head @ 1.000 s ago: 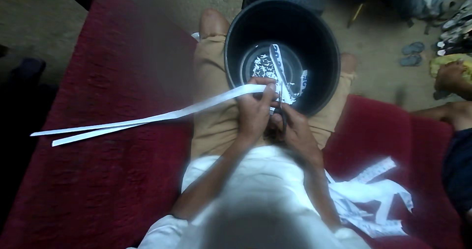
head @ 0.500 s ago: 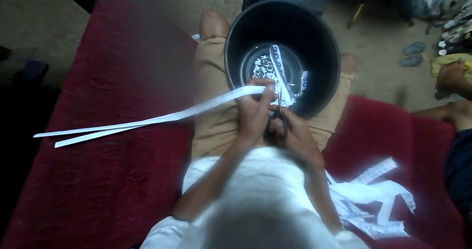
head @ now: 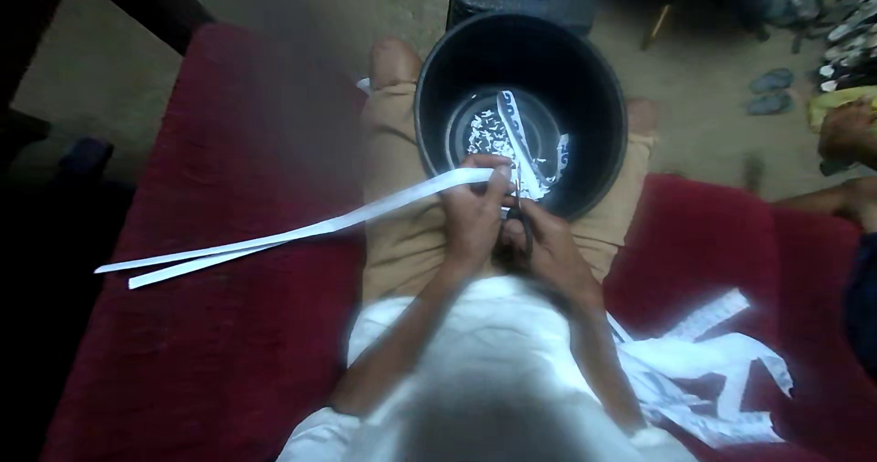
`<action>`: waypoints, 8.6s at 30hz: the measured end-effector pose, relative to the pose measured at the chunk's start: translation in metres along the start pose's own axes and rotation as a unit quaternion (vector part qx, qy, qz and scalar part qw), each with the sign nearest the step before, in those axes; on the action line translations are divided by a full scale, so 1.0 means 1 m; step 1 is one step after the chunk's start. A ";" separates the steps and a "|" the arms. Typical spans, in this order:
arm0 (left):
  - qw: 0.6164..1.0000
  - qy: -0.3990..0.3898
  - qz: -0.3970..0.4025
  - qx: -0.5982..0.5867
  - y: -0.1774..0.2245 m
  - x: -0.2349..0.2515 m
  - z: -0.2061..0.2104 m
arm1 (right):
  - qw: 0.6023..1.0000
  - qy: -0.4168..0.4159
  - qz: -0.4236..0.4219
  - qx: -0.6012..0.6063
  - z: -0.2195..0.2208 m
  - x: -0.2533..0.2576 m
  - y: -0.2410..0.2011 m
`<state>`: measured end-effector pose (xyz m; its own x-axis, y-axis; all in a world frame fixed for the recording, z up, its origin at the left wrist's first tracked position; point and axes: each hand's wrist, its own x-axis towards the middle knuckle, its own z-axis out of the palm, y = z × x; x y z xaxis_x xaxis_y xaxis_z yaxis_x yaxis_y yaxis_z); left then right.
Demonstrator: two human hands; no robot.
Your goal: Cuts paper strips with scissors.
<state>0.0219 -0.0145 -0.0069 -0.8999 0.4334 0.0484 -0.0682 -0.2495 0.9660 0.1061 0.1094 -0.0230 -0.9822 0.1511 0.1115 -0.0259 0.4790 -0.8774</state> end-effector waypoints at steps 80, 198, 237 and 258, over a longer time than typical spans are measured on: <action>1.000 0.008 0.027 -0.012 0.003 0.004 0.001 | 0.999 0.033 -0.002 -0.017 -0.001 -0.006 -0.002; 1.000 0.020 0.019 -0.012 0.002 0.004 0.006 | 1.000 0.006 0.000 0.006 0.002 0.000 -0.001; 0.999 0.015 0.031 0.003 -0.003 0.008 -0.007 | 0.999 0.037 0.021 -0.017 -0.008 -0.007 0.001; 0.999 0.025 0.029 -0.021 0.000 0.012 -0.005 | 0.997 0.021 0.064 0.049 -0.008 -0.009 -0.001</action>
<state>0.0091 -0.0135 -0.0071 -0.9230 0.3739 0.0911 -0.0316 -0.3097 0.9503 0.1163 0.1149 -0.0189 -0.9701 0.2425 0.0130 0.0792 0.3666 -0.9270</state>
